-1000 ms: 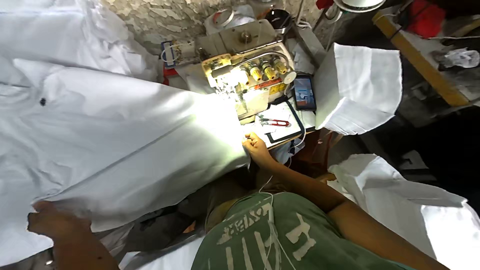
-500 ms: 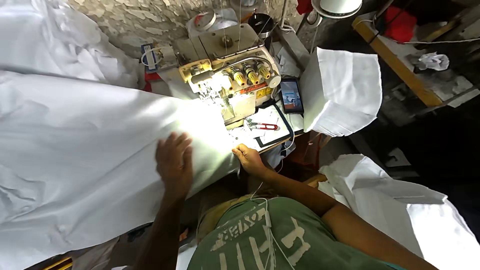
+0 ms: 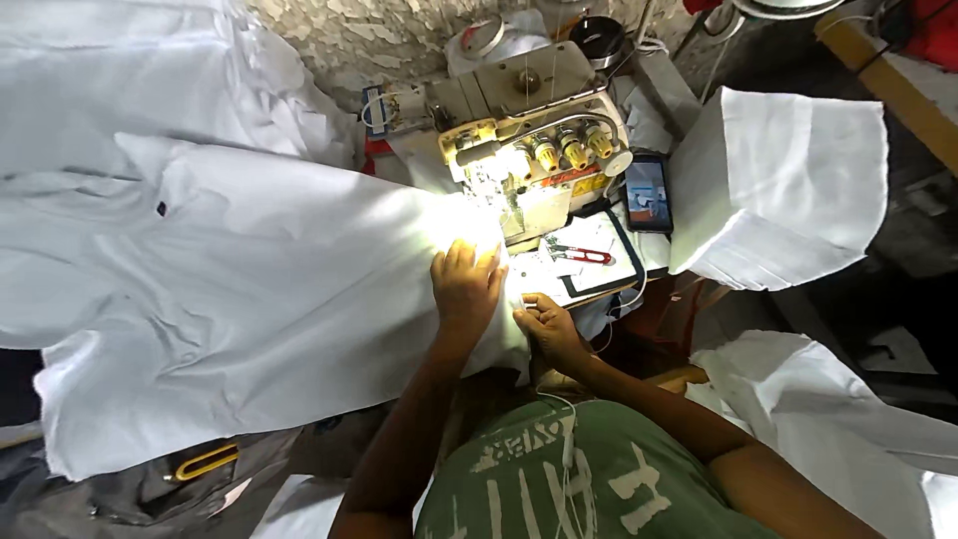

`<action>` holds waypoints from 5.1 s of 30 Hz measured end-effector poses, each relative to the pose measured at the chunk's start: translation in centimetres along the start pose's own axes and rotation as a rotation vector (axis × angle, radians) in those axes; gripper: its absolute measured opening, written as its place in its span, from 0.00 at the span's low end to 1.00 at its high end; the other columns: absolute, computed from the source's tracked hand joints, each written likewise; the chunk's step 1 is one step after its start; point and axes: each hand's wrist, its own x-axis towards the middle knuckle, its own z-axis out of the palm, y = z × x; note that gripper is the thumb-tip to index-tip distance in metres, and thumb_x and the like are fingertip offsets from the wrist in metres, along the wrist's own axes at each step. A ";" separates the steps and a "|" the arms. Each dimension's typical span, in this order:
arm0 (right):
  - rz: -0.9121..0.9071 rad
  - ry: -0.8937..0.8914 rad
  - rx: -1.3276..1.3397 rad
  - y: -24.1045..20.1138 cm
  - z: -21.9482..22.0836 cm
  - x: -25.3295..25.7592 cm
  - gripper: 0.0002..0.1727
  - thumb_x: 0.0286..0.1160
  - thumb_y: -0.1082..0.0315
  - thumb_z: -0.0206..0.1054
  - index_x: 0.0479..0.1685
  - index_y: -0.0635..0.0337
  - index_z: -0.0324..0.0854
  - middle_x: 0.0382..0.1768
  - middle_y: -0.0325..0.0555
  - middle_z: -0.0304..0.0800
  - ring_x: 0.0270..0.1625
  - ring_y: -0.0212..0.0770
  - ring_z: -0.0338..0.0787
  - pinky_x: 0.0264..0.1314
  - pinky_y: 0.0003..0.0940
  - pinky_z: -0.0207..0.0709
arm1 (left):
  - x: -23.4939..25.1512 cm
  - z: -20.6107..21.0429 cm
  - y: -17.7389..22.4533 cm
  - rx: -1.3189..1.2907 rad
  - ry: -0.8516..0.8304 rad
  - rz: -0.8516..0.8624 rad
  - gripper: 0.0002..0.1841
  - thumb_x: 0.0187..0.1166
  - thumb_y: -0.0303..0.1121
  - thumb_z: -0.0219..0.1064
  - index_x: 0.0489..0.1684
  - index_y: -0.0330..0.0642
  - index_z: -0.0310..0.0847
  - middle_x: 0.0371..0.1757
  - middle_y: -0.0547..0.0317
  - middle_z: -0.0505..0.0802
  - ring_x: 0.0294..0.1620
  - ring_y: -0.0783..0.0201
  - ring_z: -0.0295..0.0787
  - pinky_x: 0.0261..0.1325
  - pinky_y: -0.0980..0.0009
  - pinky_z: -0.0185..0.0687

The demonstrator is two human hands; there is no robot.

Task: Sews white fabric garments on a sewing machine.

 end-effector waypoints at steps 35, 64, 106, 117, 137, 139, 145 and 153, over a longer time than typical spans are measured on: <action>0.226 -0.357 -0.151 3.9 -3.3 -1.1 0.05 0.78 0.77 0.67 0.45 0.73 0.80 0.35 0.42 0.87 0.37 0.23 0.84 0.47 0.21 0.80 | -15.7 4.5 -0.2 -0.284 -0.040 0.101 0.28 0.88 0.56 0.55 0.48 0.33 0.83 0.79 0.27 0.77 0.84 0.30 0.68 0.84 0.44 0.64; -0.028 -0.276 -0.470 9.1 -4.6 -5.8 0.16 0.87 0.69 0.58 0.56 0.77 0.83 0.48 0.61 0.92 0.50 0.39 0.92 0.60 0.35 0.81 | -20.3 5.9 1.4 -0.766 -0.088 -0.266 0.11 0.73 0.27 0.67 0.41 0.23 0.83 0.62 0.30 0.87 0.62 0.51 0.87 0.65 0.64 0.83; -0.146 -0.214 -0.130 4.0 -5.0 -13.1 0.05 0.83 0.76 0.62 0.48 0.67 0.81 0.33 0.33 0.88 0.35 0.21 0.89 0.44 0.22 0.87 | -20.3 1.3 5.1 -0.269 0.210 0.481 0.12 0.84 0.24 0.61 0.57 0.37 0.89 0.60 0.45 0.95 0.70 0.52 0.90 0.81 0.58 0.72; -0.046 -0.198 -0.025 2.9 -4.9 -13.8 0.08 0.80 0.80 0.62 0.50 0.68 0.85 0.37 0.36 0.93 0.35 0.24 0.91 0.42 0.23 0.88 | -20.0 1.5 5.3 -0.303 0.234 0.509 0.11 0.84 0.24 0.62 0.54 0.37 0.90 0.60 0.44 0.95 0.70 0.53 0.89 0.81 0.59 0.72; 0.390 -0.221 0.213 -0.2 -4.9 -13.9 0.14 0.88 0.74 0.47 0.59 0.63 0.78 0.43 0.45 0.94 0.46 0.39 0.96 0.53 0.37 0.90 | -20.1 1.1 6.3 -0.261 0.241 0.508 0.10 0.86 0.24 0.61 0.53 0.37 0.90 0.58 0.45 0.96 0.68 0.53 0.91 0.79 0.62 0.74; 0.407 -0.227 0.247 -0.5 -4.9 -14.0 0.16 0.88 0.72 0.46 0.60 0.63 0.78 0.42 0.46 0.95 0.46 0.40 0.96 0.52 0.37 0.90 | -20.1 1.2 6.3 -0.259 0.246 0.519 0.10 0.86 0.24 0.61 0.54 0.37 0.89 0.58 0.44 0.96 0.68 0.52 0.91 0.79 0.62 0.74; 0.509 -0.248 0.309 -0.1 -5.4 -13.8 0.22 0.94 0.62 0.38 0.70 0.61 0.73 0.48 0.48 0.94 0.52 0.43 0.95 0.60 0.41 0.87 | -20.3 1.5 6.0 -0.265 0.210 0.520 0.12 0.86 0.25 0.61 0.56 0.38 0.90 0.59 0.45 0.96 0.68 0.52 0.90 0.79 0.61 0.75; 0.618 -0.278 0.399 0.2 -5.9 -13.3 0.28 0.94 0.54 0.32 0.75 0.54 0.71 0.57 0.48 0.92 0.58 0.43 0.92 0.64 0.41 0.84 | -20.3 2.1 5.7 -0.322 0.144 0.471 0.12 0.84 0.25 0.62 0.55 0.39 0.91 0.60 0.46 0.96 0.68 0.53 0.91 0.78 0.61 0.77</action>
